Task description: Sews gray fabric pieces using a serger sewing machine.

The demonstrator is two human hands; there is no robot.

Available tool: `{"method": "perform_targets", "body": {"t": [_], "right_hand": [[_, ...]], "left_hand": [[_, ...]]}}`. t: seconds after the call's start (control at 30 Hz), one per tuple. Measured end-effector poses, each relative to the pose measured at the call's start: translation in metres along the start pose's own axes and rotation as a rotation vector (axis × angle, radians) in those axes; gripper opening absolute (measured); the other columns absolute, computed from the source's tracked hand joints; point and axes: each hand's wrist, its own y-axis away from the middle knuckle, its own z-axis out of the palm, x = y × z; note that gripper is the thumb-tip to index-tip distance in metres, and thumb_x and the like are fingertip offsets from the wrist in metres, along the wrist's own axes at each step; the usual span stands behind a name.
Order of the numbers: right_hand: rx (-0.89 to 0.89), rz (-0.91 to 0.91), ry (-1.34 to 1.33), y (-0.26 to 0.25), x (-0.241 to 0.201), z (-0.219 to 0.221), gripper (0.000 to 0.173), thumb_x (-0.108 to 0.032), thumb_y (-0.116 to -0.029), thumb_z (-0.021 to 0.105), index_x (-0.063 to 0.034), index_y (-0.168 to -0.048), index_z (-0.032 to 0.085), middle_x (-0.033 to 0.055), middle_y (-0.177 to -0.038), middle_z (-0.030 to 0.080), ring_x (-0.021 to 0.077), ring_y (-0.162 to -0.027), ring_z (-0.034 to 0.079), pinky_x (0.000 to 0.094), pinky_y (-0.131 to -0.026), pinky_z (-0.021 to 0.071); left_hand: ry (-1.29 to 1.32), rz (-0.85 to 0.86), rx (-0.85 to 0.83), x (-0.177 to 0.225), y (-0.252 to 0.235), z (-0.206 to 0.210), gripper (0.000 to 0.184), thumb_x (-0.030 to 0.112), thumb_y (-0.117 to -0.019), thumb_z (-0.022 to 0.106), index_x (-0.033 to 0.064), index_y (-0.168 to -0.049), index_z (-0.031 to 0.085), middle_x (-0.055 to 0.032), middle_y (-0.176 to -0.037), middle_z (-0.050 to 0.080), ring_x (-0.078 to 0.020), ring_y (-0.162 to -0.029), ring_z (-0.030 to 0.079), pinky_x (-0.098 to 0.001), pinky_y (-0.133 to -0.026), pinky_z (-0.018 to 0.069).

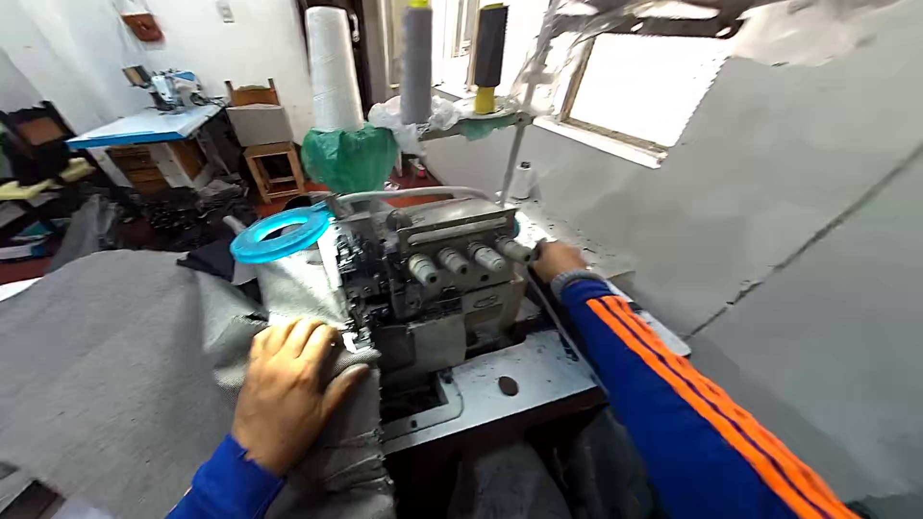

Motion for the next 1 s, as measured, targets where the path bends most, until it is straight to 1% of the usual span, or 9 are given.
{"method": "perform_targets", "body": {"t": [0.1,0.17,0.3,0.4,0.53,0.67,0.8,0.93,1.0], "right_hand": [[0.129,-0.155,-0.185,0.028,0.006,-0.009,0.032,-0.01,-0.0934,0.068,0.0086,-0.12,0.065,0.046,-0.122,0.055,0.0683,-0.119,0.048,0.0849,-0.093,0.0317],[0.274,-0.281,-0.308,0.079,0.002,-0.025,0.029,-0.003,-0.0932,0.066,0.0112,-0.117,0.058,0.0396,-0.103,0.062,0.0623,-0.097,0.06,0.0799,-0.079,0.0425],[0.525,-0.497,-0.577,0.204,-0.02,-0.028,0.063,-0.011,-0.0844,0.07,0.0032,-0.139,0.043,0.0162,-0.105,0.07,0.0206,-0.084,0.07,0.0441,-0.073,0.0582],[0.509,-0.659,-0.86,0.26,-0.063,0.004,0.043,-0.014,-0.0933,0.068,-0.0122,-0.135,0.057,-0.0024,-0.12,0.07,-0.0023,-0.099,0.067,0.0202,-0.086,0.0579],[0.295,-0.696,-0.995,0.285,-0.142,0.033,0.024,-0.006,-0.1015,0.052,0.0088,-0.107,0.069,0.0107,-0.088,0.074,0.0089,-0.084,0.071,0.0241,-0.078,0.0576],[0.001,-0.841,-1.191,0.293,-0.181,0.038,0.028,-0.002,-0.1022,0.045,0.0132,-0.112,0.067,0.0173,-0.096,0.073,0.0098,-0.092,0.07,0.0219,-0.087,0.0548],[-0.13,-0.775,-1.416,0.298,-0.19,0.043,0.018,0.001,-0.1003,0.048,0.011,-0.111,0.058,0.0074,-0.094,0.071,0.0012,-0.09,0.067,0.0189,-0.085,0.0553],[-0.116,-0.634,-1.62,0.304,-0.188,0.048,0.004,-0.004,-0.0984,0.055,-0.0057,-0.096,0.055,-0.0108,-0.078,0.064,-0.0076,-0.074,0.061,0.0133,-0.069,0.0518],[-0.167,-0.718,-1.455,0.31,-0.178,0.059,0.037,-0.03,-0.104,0.054,0.0045,-0.097,0.068,-0.0051,-0.082,0.068,-0.0082,-0.079,0.061,0.0152,-0.073,0.0519]], "left_hand": [[0.14,0.072,-0.077,-0.006,-0.004,-0.007,0.048,0.052,-0.0994,0.053,0.0092,-0.091,0.073,-0.0082,-0.097,0.074,-0.0277,-0.097,0.071,-0.0492,-0.086,0.055],[0.361,0.073,-0.193,-0.006,-0.011,-0.019,0.027,0.034,-0.0966,0.065,0.0081,-0.092,0.07,-0.0043,-0.092,0.07,-0.019,-0.09,0.067,-0.039,-0.082,0.0552],[0.832,-0.008,-0.397,-0.006,-0.025,-0.047,0.02,0.01,-0.0906,0.071,0.0098,-0.109,0.064,0.0069,-0.082,0.069,0.0011,-0.071,0.065,-0.0162,-0.066,0.0556],[0.851,0.02,-0.275,-0.002,-0.023,-0.058,0.009,0.015,-0.089,0.073,0.011,-0.097,0.075,0.0092,-0.078,0.071,0.0042,-0.067,0.063,-0.0121,-0.062,0.053],[0.835,-0.002,-0.114,0.006,-0.012,-0.073,0.01,0.017,-0.0932,0.07,0.0113,-0.091,0.078,0.0073,-0.084,0.072,0.0018,-0.075,0.066,-0.0131,-0.068,0.0558],[0.887,-0.111,-0.041,-0.001,-0.006,-0.073,0.009,0.018,-0.085,0.079,0.011,-0.086,0.075,-0.0015,-0.117,0.072,-0.0117,-0.108,0.069,-0.0266,-0.092,0.0594],[0.938,-0.233,-0.038,-0.003,-0.004,-0.077,0.013,0.003,-0.0811,0.078,0.0092,-0.086,0.068,0.0023,-0.081,0.072,-0.0044,-0.071,0.068,-0.0189,-0.064,0.0571],[0.913,-0.248,-0.034,0.0,-0.012,-0.076,0.018,-0.002,-0.081,0.078,0.007,-0.092,0.067,0.0032,-0.077,0.071,-0.0021,-0.065,0.066,-0.0167,-0.061,0.0563],[0.84,-0.193,-0.081,-0.002,-0.019,-0.067,0.019,0.0,-0.0841,0.076,0.0062,-0.099,0.067,0.0041,-0.078,0.072,-0.0009,-0.066,0.066,-0.0167,-0.062,0.0559]]}}
